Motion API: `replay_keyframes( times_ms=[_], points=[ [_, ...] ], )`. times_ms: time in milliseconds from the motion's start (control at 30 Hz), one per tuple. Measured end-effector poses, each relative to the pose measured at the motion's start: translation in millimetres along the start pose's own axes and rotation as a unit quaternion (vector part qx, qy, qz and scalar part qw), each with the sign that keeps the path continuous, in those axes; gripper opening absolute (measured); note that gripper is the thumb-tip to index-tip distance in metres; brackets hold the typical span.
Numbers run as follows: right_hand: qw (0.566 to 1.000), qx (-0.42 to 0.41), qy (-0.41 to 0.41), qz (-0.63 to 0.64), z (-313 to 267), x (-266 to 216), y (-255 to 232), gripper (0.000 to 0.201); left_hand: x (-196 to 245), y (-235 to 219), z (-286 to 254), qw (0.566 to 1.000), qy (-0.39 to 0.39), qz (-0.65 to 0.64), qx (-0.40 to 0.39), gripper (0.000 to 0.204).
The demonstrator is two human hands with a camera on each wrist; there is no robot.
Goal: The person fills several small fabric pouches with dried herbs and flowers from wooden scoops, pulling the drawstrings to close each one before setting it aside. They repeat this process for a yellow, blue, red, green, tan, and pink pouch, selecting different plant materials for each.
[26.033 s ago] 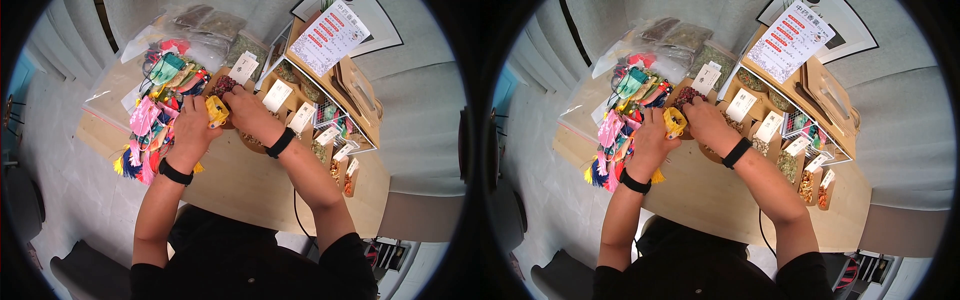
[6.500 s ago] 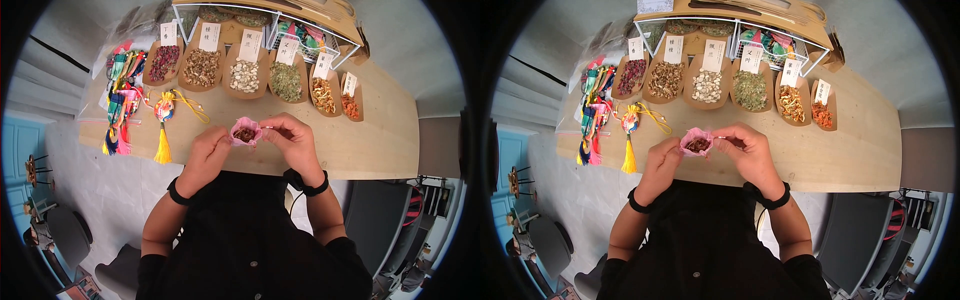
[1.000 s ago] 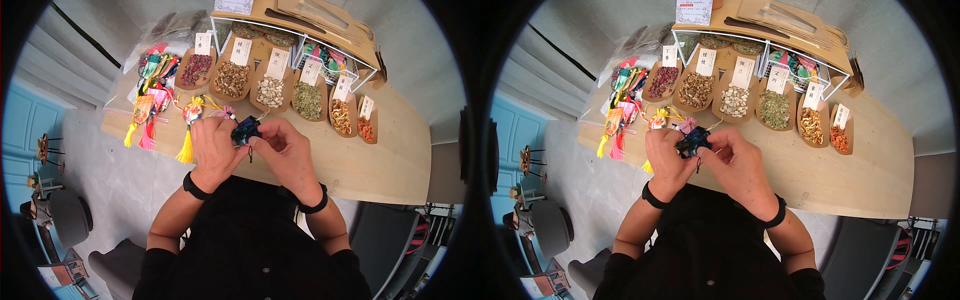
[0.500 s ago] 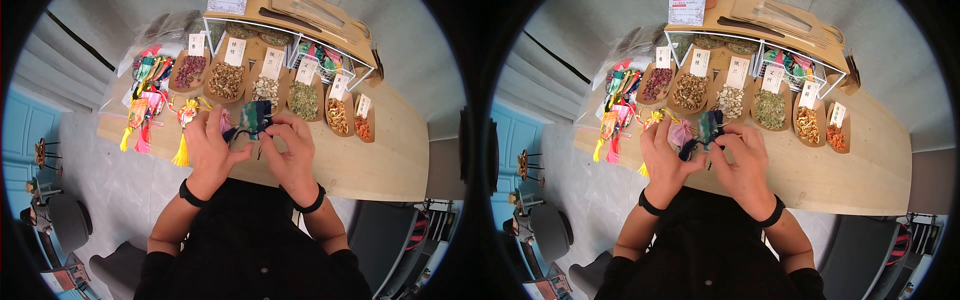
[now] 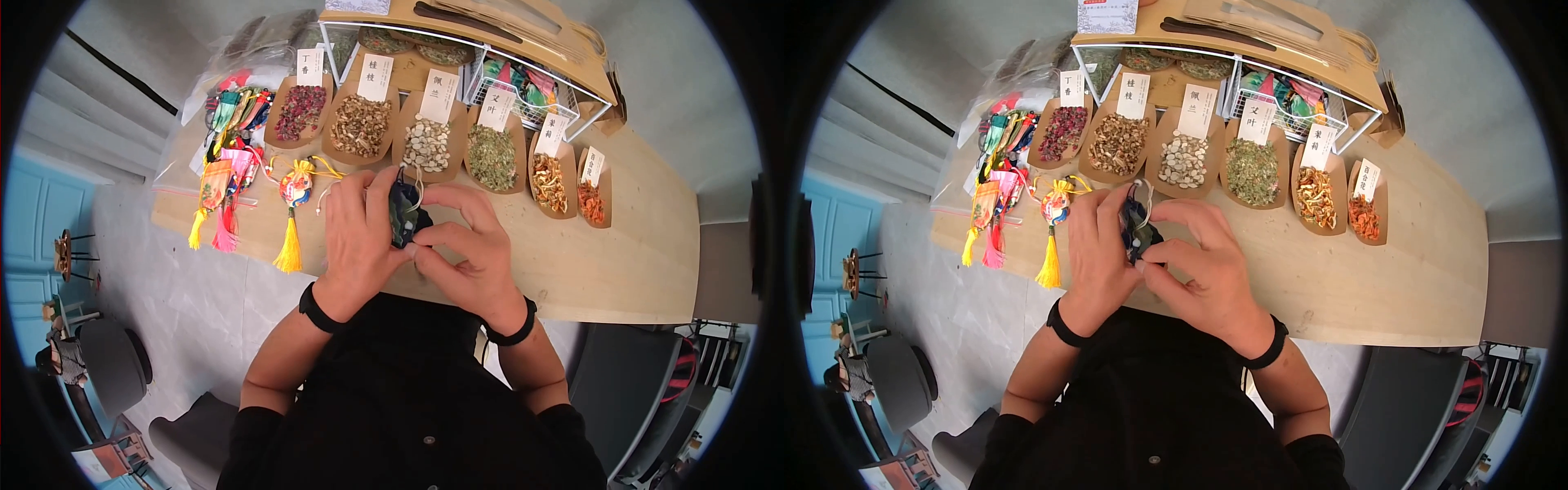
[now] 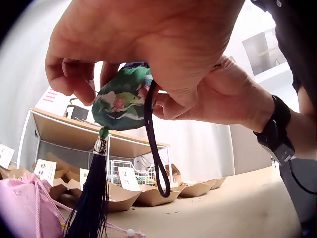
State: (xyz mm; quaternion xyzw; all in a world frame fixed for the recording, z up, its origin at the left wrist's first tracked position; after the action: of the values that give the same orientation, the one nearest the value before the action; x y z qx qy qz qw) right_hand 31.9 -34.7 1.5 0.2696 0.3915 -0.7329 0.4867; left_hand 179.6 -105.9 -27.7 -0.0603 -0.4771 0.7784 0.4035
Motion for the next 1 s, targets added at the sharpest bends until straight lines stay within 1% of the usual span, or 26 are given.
replay_keyframes(
  times_ms=[100, 200, 300, 400, 500, 600, 700, 800, 900, 1000],
  points=[
    [0.998, -0.015, 0.025, 0.058, -4, 7, -1, 0.015, -2, 8, 2, 0.999, 0.004, -0.053, 0.0, 0.089],
    [0.994, -0.015, 0.04, 0.099, -5, 10, -2, 0.015, -1, 14, 1, 0.993, -0.002, -0.113, -0.018, 0.085],
    [0.986, -0.017, 0.108, 0.129, -4, 12, -4, 0.015, 0, 17, -1, 0.987, -0.037, -0.15, -0.049, 0.087],
    [0.982, -0.029, 0.115, 0.147, -4, 15, -3, 0.016, 2, 15, 1, 0.996, -0.001, -0.089, -0.015, 0.089],
    [0.986, -0.054, 0.081, 0.132, -2, 12, -2, 0.015, -2, 14, -1, 0.996, 0.016, -0.081, -0.021, 0.09],
    [0.976, -0.056, 0.112, 0.179, -1, 12, 0, 0.013, -3, 14, -4, 0.988, 0.025, -0.151, -0.031, 0.095],
    [0.971, -0.062, 0.121, 0.196, -3, 17, -4, 0.015, -8, 3, -3, 0.983, 0.049, -0.172, -0.043, 0.098],
    [0.968, -0.066, 0.136, 0.199, -6, 23, -6, 0.018, -10, -2, -4, 0.983, 0.064, -0.156, -0.067, 0.091],
    [0.972, -0.068, 0.138, 0.177, -6, 22, -3, 0.018, -12, 3, -7, 0.993, 0.06, -0.099, -0.025, 0.077],
    [0.972, -0.066, 0.154, 0.165, -4, 19, 0, 0.018, -10, 2, -6, 0.997, 0.045, -0.057, -0.003, 0.068]
  ],
)
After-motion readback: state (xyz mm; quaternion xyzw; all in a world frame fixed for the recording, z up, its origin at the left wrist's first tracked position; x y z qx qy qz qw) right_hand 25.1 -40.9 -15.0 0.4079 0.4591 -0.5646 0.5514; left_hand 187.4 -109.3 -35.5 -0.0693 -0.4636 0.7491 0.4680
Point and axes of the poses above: each hand's wrist, its own z-axis towards the middle knuckle, its own y-axis out of the palm, x = y × z, the point moved 4 cm from there along z, towards the middle knuckle, and after that the axes turned 13 degrees about z, right-handed, at the moved point
